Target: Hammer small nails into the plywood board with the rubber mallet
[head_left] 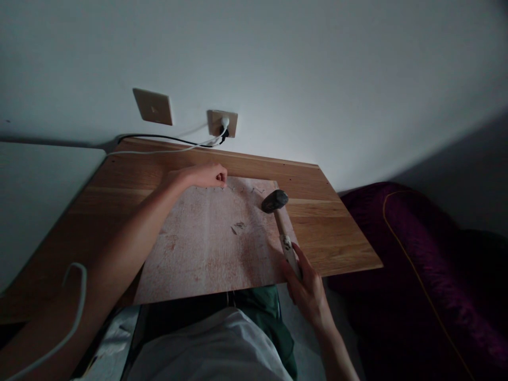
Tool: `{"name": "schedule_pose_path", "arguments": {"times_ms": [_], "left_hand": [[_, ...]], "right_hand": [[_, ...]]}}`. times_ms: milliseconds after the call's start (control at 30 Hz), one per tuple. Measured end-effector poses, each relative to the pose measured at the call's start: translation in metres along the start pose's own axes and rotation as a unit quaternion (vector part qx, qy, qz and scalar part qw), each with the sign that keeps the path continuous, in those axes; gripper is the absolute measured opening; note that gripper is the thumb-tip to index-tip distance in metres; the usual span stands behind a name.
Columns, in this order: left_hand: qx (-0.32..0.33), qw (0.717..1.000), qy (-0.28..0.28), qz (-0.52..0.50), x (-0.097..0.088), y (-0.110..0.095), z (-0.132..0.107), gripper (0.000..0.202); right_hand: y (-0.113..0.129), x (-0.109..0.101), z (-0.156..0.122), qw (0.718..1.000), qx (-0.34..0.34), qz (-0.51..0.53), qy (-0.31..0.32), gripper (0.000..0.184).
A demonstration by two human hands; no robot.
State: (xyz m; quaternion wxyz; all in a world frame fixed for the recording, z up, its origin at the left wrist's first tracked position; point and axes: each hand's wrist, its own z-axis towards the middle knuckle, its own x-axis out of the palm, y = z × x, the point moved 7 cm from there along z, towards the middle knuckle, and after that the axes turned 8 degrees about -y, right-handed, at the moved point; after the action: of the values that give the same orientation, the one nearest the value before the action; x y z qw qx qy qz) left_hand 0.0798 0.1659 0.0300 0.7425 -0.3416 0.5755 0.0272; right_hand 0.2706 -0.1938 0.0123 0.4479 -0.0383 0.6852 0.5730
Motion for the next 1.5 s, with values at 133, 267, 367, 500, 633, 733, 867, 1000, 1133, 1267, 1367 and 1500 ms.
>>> {"name": "schedule_pose_path", "arguments": {"times_ms": [133, 267, 367, 500, 633, 733, 867, 1000, 1133, 1267, 1367, 1500], "left_hand": [[-0.012, 1.0, -0.002, -0.006, 0.0, 0.002, 0.001, 0.017], [-0.023, 1.0, 0.005, -0.004, 0.0, 0.002, 0.0, 0.017], [-0.031, 0.999, 0.01, -0.004, 0.0, 0.0, -0.001, 0.017], [-0.031, 0.999, 0.012, -0.006, -0.001, -0.001, -0.001, 0.017], [-0.013, 1.0, 0.01, -0.005, -0.002, -0.004, 0.0, 0.018], [-0.008, 1.0, 0.012, -0.008, -0.003, -0.007, 0.0, 0.017], [-0.004, 1.0, 0.018, -0.02, -0.002, -0.011, 0.001, 0.016], [-0.016, 1.0, 0.009, -0.016, -0.002, -0.007, 0.0, 0.014], [-0.033, 0.999, -0.001, -0.013, -0.004, -0.004, -0.001, 0.022], [-0.034, 0.999, 0.003, -0.018, -0.002, -0.006, -0.001, 0.018], [-0.03, 0.999, 0.006, -0.021, 0.0, -0.008, 0.0, 0.014], [-0.025, 0.999, 0.017, -0.021, 0.001, -0.009, 0.0, 0.016]], "right_hand": [[-0.002, 0.0, 0.0, 1.0, 0.011, -0.006, -0.002, 0.077], [-0.004, 0.0, -0.001, 1.0, 0.013, -0.004, -0.001, 0.077], [-0.003, 0.001, -0.001, 1.0, 0.011, 0.001, 0.008, 0.076], [-0.002, 0.001, -0.001, 1.0, 0.006, -0.001, 0.009, 0.077], [-0.001, 0.0, 0.0, 1.0, -0.005, -0.005, -0.005, 0.075], [-0.001, 0.0, 0.001, 1.0, -0.008, -0.009, -0.009, 0.074], [-0.001, 0.0, 0.002, 1.0, -0.007, -0.015, -0.01, 0.074], [0.001, -0.001, 0.002, 1.0, -0.019, -0.016, -0.02, 0.073], [0.002, -0.002, 0.002, 0.999, -0.022, -0.016, -0.021, 0.072], [0.002, -0.002, 0.001, 0.999, -0.021, -0.017, -0.02, 0.071], [0.004, -0.002, 0.001, 0.999, -0.034, -0.003, -0.023, 0.07], [0.004, -0.002, 0.001, 0.999, -0.039, -0.001, -0.022, 0.069]]}}
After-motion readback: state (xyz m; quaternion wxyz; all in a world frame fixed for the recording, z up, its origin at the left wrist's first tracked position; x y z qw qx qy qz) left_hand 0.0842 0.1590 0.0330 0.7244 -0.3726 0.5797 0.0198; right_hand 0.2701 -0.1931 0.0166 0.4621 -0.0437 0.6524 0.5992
